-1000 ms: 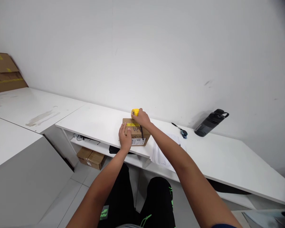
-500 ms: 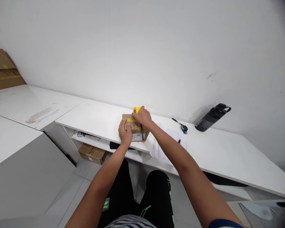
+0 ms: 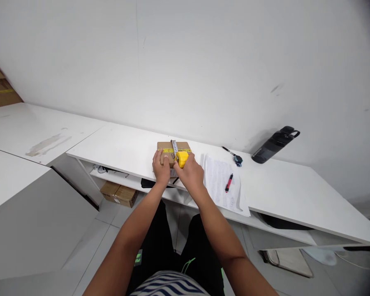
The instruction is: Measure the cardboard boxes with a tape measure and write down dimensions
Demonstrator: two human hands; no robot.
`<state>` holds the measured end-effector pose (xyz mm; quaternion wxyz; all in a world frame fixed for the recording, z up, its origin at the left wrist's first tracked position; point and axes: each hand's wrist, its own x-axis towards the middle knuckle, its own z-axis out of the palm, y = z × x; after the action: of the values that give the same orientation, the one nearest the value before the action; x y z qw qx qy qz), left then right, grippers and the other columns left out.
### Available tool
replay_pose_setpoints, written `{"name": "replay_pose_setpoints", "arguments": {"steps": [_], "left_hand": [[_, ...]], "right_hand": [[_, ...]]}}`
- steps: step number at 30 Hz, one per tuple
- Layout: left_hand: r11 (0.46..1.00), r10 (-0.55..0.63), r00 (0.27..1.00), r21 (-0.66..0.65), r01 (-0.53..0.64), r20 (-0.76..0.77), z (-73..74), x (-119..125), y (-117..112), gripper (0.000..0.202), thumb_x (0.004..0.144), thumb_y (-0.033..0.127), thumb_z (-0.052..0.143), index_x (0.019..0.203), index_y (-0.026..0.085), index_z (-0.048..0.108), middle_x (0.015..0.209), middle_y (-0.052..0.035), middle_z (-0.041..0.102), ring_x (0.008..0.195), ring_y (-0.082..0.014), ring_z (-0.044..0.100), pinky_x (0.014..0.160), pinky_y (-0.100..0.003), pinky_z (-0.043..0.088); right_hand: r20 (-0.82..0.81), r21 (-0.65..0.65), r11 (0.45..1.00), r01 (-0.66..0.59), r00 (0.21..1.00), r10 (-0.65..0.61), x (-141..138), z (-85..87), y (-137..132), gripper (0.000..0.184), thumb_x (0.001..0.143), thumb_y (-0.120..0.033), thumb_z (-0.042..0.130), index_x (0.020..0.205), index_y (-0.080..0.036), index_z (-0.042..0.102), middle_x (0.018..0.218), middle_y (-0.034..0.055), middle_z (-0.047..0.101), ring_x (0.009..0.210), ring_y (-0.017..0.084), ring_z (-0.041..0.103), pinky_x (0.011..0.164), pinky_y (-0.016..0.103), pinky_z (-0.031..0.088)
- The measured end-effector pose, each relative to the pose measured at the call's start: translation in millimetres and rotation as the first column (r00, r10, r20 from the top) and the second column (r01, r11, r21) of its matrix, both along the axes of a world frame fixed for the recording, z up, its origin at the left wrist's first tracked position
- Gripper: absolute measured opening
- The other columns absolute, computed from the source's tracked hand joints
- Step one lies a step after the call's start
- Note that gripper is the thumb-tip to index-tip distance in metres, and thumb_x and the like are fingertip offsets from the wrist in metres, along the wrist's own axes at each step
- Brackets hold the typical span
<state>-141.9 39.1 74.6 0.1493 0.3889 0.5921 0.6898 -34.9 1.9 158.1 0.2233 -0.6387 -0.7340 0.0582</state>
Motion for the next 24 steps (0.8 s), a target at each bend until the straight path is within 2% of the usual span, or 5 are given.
{"name": "replay_pose_setpoints", "arguments": {"steps": [6, 11, 18, 24], "left_hand": [[1.000, -0.016, 1.000, -0.025, 0.016, -0.005, 1.5, -0.1, -0.7, 0.037, 0.091, 0.030, 0.047, 0.125, 0.022, 0.059, 0.142, -0.0080, 0.050, 0.137, -0.0211, 0.041, 0.118, -0.036, 0.027], [1.000, -0.022, 1.000, -0.021, 0.022, -0.007, 1.4, -1.2, -1.2, 0.037, 0.091, 0.029, 0.048, 0.125, 0.021, 0.059, 0.141, -0.0084, 0.051, 0.136, -0.0203, 0.041, 0.118, -0.036, 0.028], [1.000, -0.027, 1.000, -0.014, 0.026, -0.015, 0.5, -5.7, -1.4, 0.038, 0.090, 0.028, 0.050, 0.126, 0.021, 0.059, 0.141, -0.0094, 0.051, 0.136, -0.0220, 0.042, 0.117, -0.037, 0.030], [1.000, -0.026, 0.999, -0.017, 0.026, -0.018, -1.0, -9.0, -1.3, 0.037, 0.090, 0.030, 0.050, 0.125, 0.022, 0.060, 0.141, -0.0097, 0.050, 0.136, -0.0229, 0.042, 0.117, -0.039, 0.029]], "right_hand": [[-0.022, -0.052, 0.999, -0.005, 1.000, 0.004, 1.2, 2.3, 2.4, 0.049, 0.090, -0.049, 0.046, 0.123, -0.013, 0.037, 0.095, 0.0175, 0.068, 0.084, 0.035, 0.068, 0.066, 0.038, 0.045], [-0.038, -0.038, 0.999, -0.008, 0.999, 0.006, -0.1, 2.1, 12.8, 0.043, 0.090, -0.050, 0.047, 0.116, -0.017, 0.039, 0.093, 0.0160, 0.068, 0.088, 0.034, 0.067, 0.067, 0.037, 0.045], [-0.043, 0.015, 1.000, -0.021, 0.999, 0.021, -15.9, -0.7, 59.3, 0.040, 0.090, -0.049, 0.046, 0.114, -0.017, 0.039, 0.094, 0.0146, 0.068, 0.086, 0.032, 0.067, 0.068, 0.037, 0.046], [-0.083, 0.007, 0.997, -0.076, 0.994, 0.076, -30.8, 11.5, 101.2, 0.041, 0.089, -0.050, 0.046, 0.110, -0.016, 0.041, 0.098, 0.0165, 0.068, 0.089, 0.032, 0.066, 0.069, 0.037, 0.047]]}}
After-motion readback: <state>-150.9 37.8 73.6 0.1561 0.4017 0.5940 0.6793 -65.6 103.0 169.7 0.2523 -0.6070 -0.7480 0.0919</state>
